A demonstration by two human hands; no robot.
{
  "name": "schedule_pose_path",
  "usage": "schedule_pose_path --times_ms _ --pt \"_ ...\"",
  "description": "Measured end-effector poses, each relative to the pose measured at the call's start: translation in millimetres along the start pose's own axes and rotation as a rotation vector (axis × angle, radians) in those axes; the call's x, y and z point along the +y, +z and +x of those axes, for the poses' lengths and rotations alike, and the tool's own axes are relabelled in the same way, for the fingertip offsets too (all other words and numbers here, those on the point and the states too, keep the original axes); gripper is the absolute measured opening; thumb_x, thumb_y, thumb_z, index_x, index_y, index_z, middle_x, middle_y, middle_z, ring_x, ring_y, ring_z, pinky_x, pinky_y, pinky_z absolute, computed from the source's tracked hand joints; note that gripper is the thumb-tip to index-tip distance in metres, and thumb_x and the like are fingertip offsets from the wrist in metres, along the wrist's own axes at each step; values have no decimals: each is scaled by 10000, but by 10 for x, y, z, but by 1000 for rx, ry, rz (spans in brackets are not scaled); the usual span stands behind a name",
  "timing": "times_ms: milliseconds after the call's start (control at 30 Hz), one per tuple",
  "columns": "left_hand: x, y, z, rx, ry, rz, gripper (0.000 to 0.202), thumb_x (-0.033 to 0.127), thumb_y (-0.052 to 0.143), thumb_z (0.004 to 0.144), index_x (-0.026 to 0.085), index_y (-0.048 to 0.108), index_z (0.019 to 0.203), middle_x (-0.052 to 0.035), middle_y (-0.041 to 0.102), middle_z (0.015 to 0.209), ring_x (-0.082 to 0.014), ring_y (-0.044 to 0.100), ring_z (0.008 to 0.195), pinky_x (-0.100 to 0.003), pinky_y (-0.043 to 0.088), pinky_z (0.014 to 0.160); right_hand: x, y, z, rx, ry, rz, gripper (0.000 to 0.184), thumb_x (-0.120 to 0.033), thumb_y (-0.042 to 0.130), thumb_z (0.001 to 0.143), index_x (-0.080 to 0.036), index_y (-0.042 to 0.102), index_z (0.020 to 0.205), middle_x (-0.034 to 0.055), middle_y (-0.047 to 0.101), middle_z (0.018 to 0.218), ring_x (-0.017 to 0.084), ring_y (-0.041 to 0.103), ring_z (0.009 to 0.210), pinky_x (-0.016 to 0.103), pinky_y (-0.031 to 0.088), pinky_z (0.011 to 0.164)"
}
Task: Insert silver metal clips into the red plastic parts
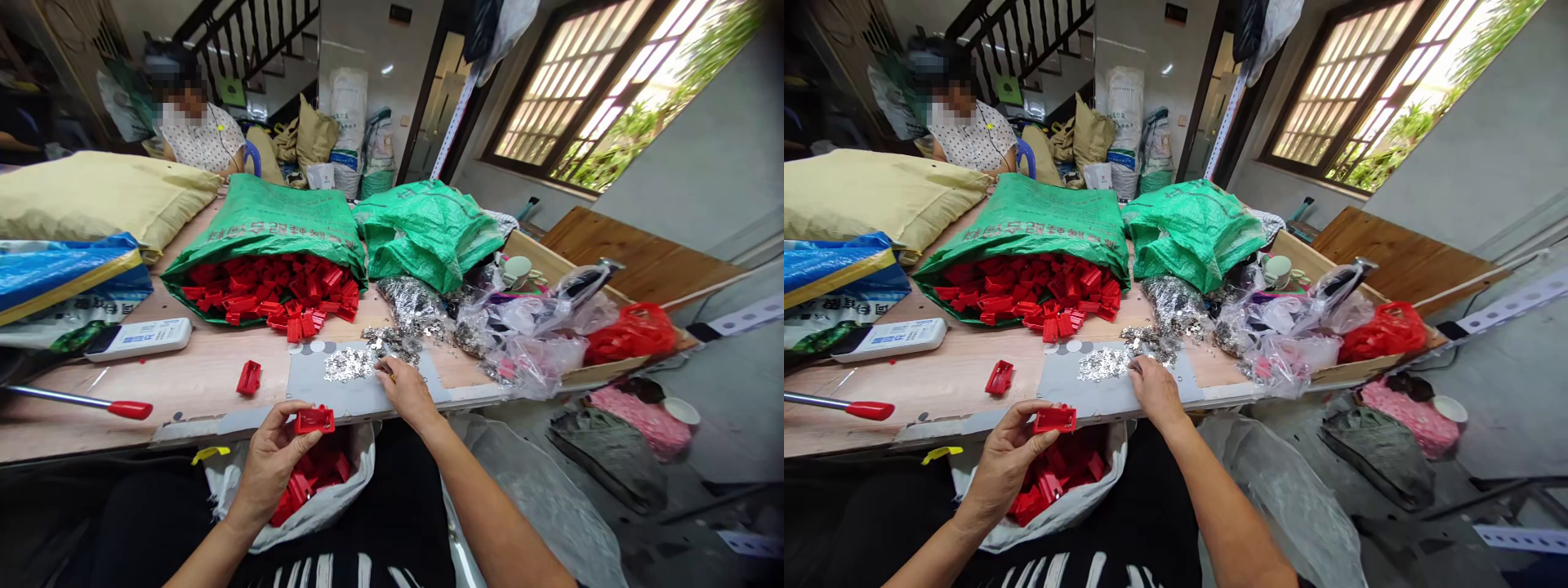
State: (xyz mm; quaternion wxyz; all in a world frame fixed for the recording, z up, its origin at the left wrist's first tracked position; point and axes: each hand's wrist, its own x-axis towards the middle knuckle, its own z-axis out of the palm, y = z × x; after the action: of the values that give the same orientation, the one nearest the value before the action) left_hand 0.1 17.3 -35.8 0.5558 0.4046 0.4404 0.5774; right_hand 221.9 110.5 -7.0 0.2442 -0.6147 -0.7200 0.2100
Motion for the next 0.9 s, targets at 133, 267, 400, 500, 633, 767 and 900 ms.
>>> schedule_pose_path --times_ms 133,267,400,500,633,767,900 --pt "-9 -22 10 16 12 35 347 256 754 711 183 602 1014 -20 704 891 -153 676 795 -267 553 754 80 32 125 -22 -14 -178 116 -163 526 855 -188 623 913 58 653 958 183 576 883 282 377 759" --pt "-23 -29 18 15 -2 53 361 268 755 708 185 593 1020 -22 698 901 -155 663 810 -267 539 771 61 120 191 -33 -21 -230 67 -205 550 854 -200 616 861 29 635 901 165 557 839 259 349 715" --pt "-3 -34 22 12 -14 36 356 260 756 709 193 590 1017 -11 695 905 -139 649 817 -243 524 783 45 151 237 -41 0 -223 37 -202 567 837 -203 599 819 18 624 868 157 544 806 252 323 677" --pt "4 -33 22 11 -27 12 351 255 757 711 196 585 1012 -2 694 894 -128 645 814 -230 518 782 43 132 245 -44 6 -209 29 -189 564 827 -199 584 807 18 620 855 157 541 797 251 316 672" --pt "-12 -26 24 4 -51 -54 368 239 755 717 202 564 1029 5 692 898 -120 643 805 -233 519 781 44 94 231 -43 13 -183 39 -183 532 831 -201 566 826 15 613 800 161 537 768 249 314 658" --pt "-13 -14 26 -7 -62 -94 382 224 749 725 205 549 1050 1 691 923 -121 647 813 -251 523 798 59 68 212 -34 17 -144 64 -192 495 846 -200 549 881 16 620 788 167 551 741 251 329 647" --pt "23 -3 23 -7 -22 -42 370 243 732 744 207 553 1066 -3 685 930 -125 645 822 -254 524 802 80 46 180 -37 -36 -40 94 -172 483 833 -200 554 888 31 646 859 173 576 801 261 364 702"
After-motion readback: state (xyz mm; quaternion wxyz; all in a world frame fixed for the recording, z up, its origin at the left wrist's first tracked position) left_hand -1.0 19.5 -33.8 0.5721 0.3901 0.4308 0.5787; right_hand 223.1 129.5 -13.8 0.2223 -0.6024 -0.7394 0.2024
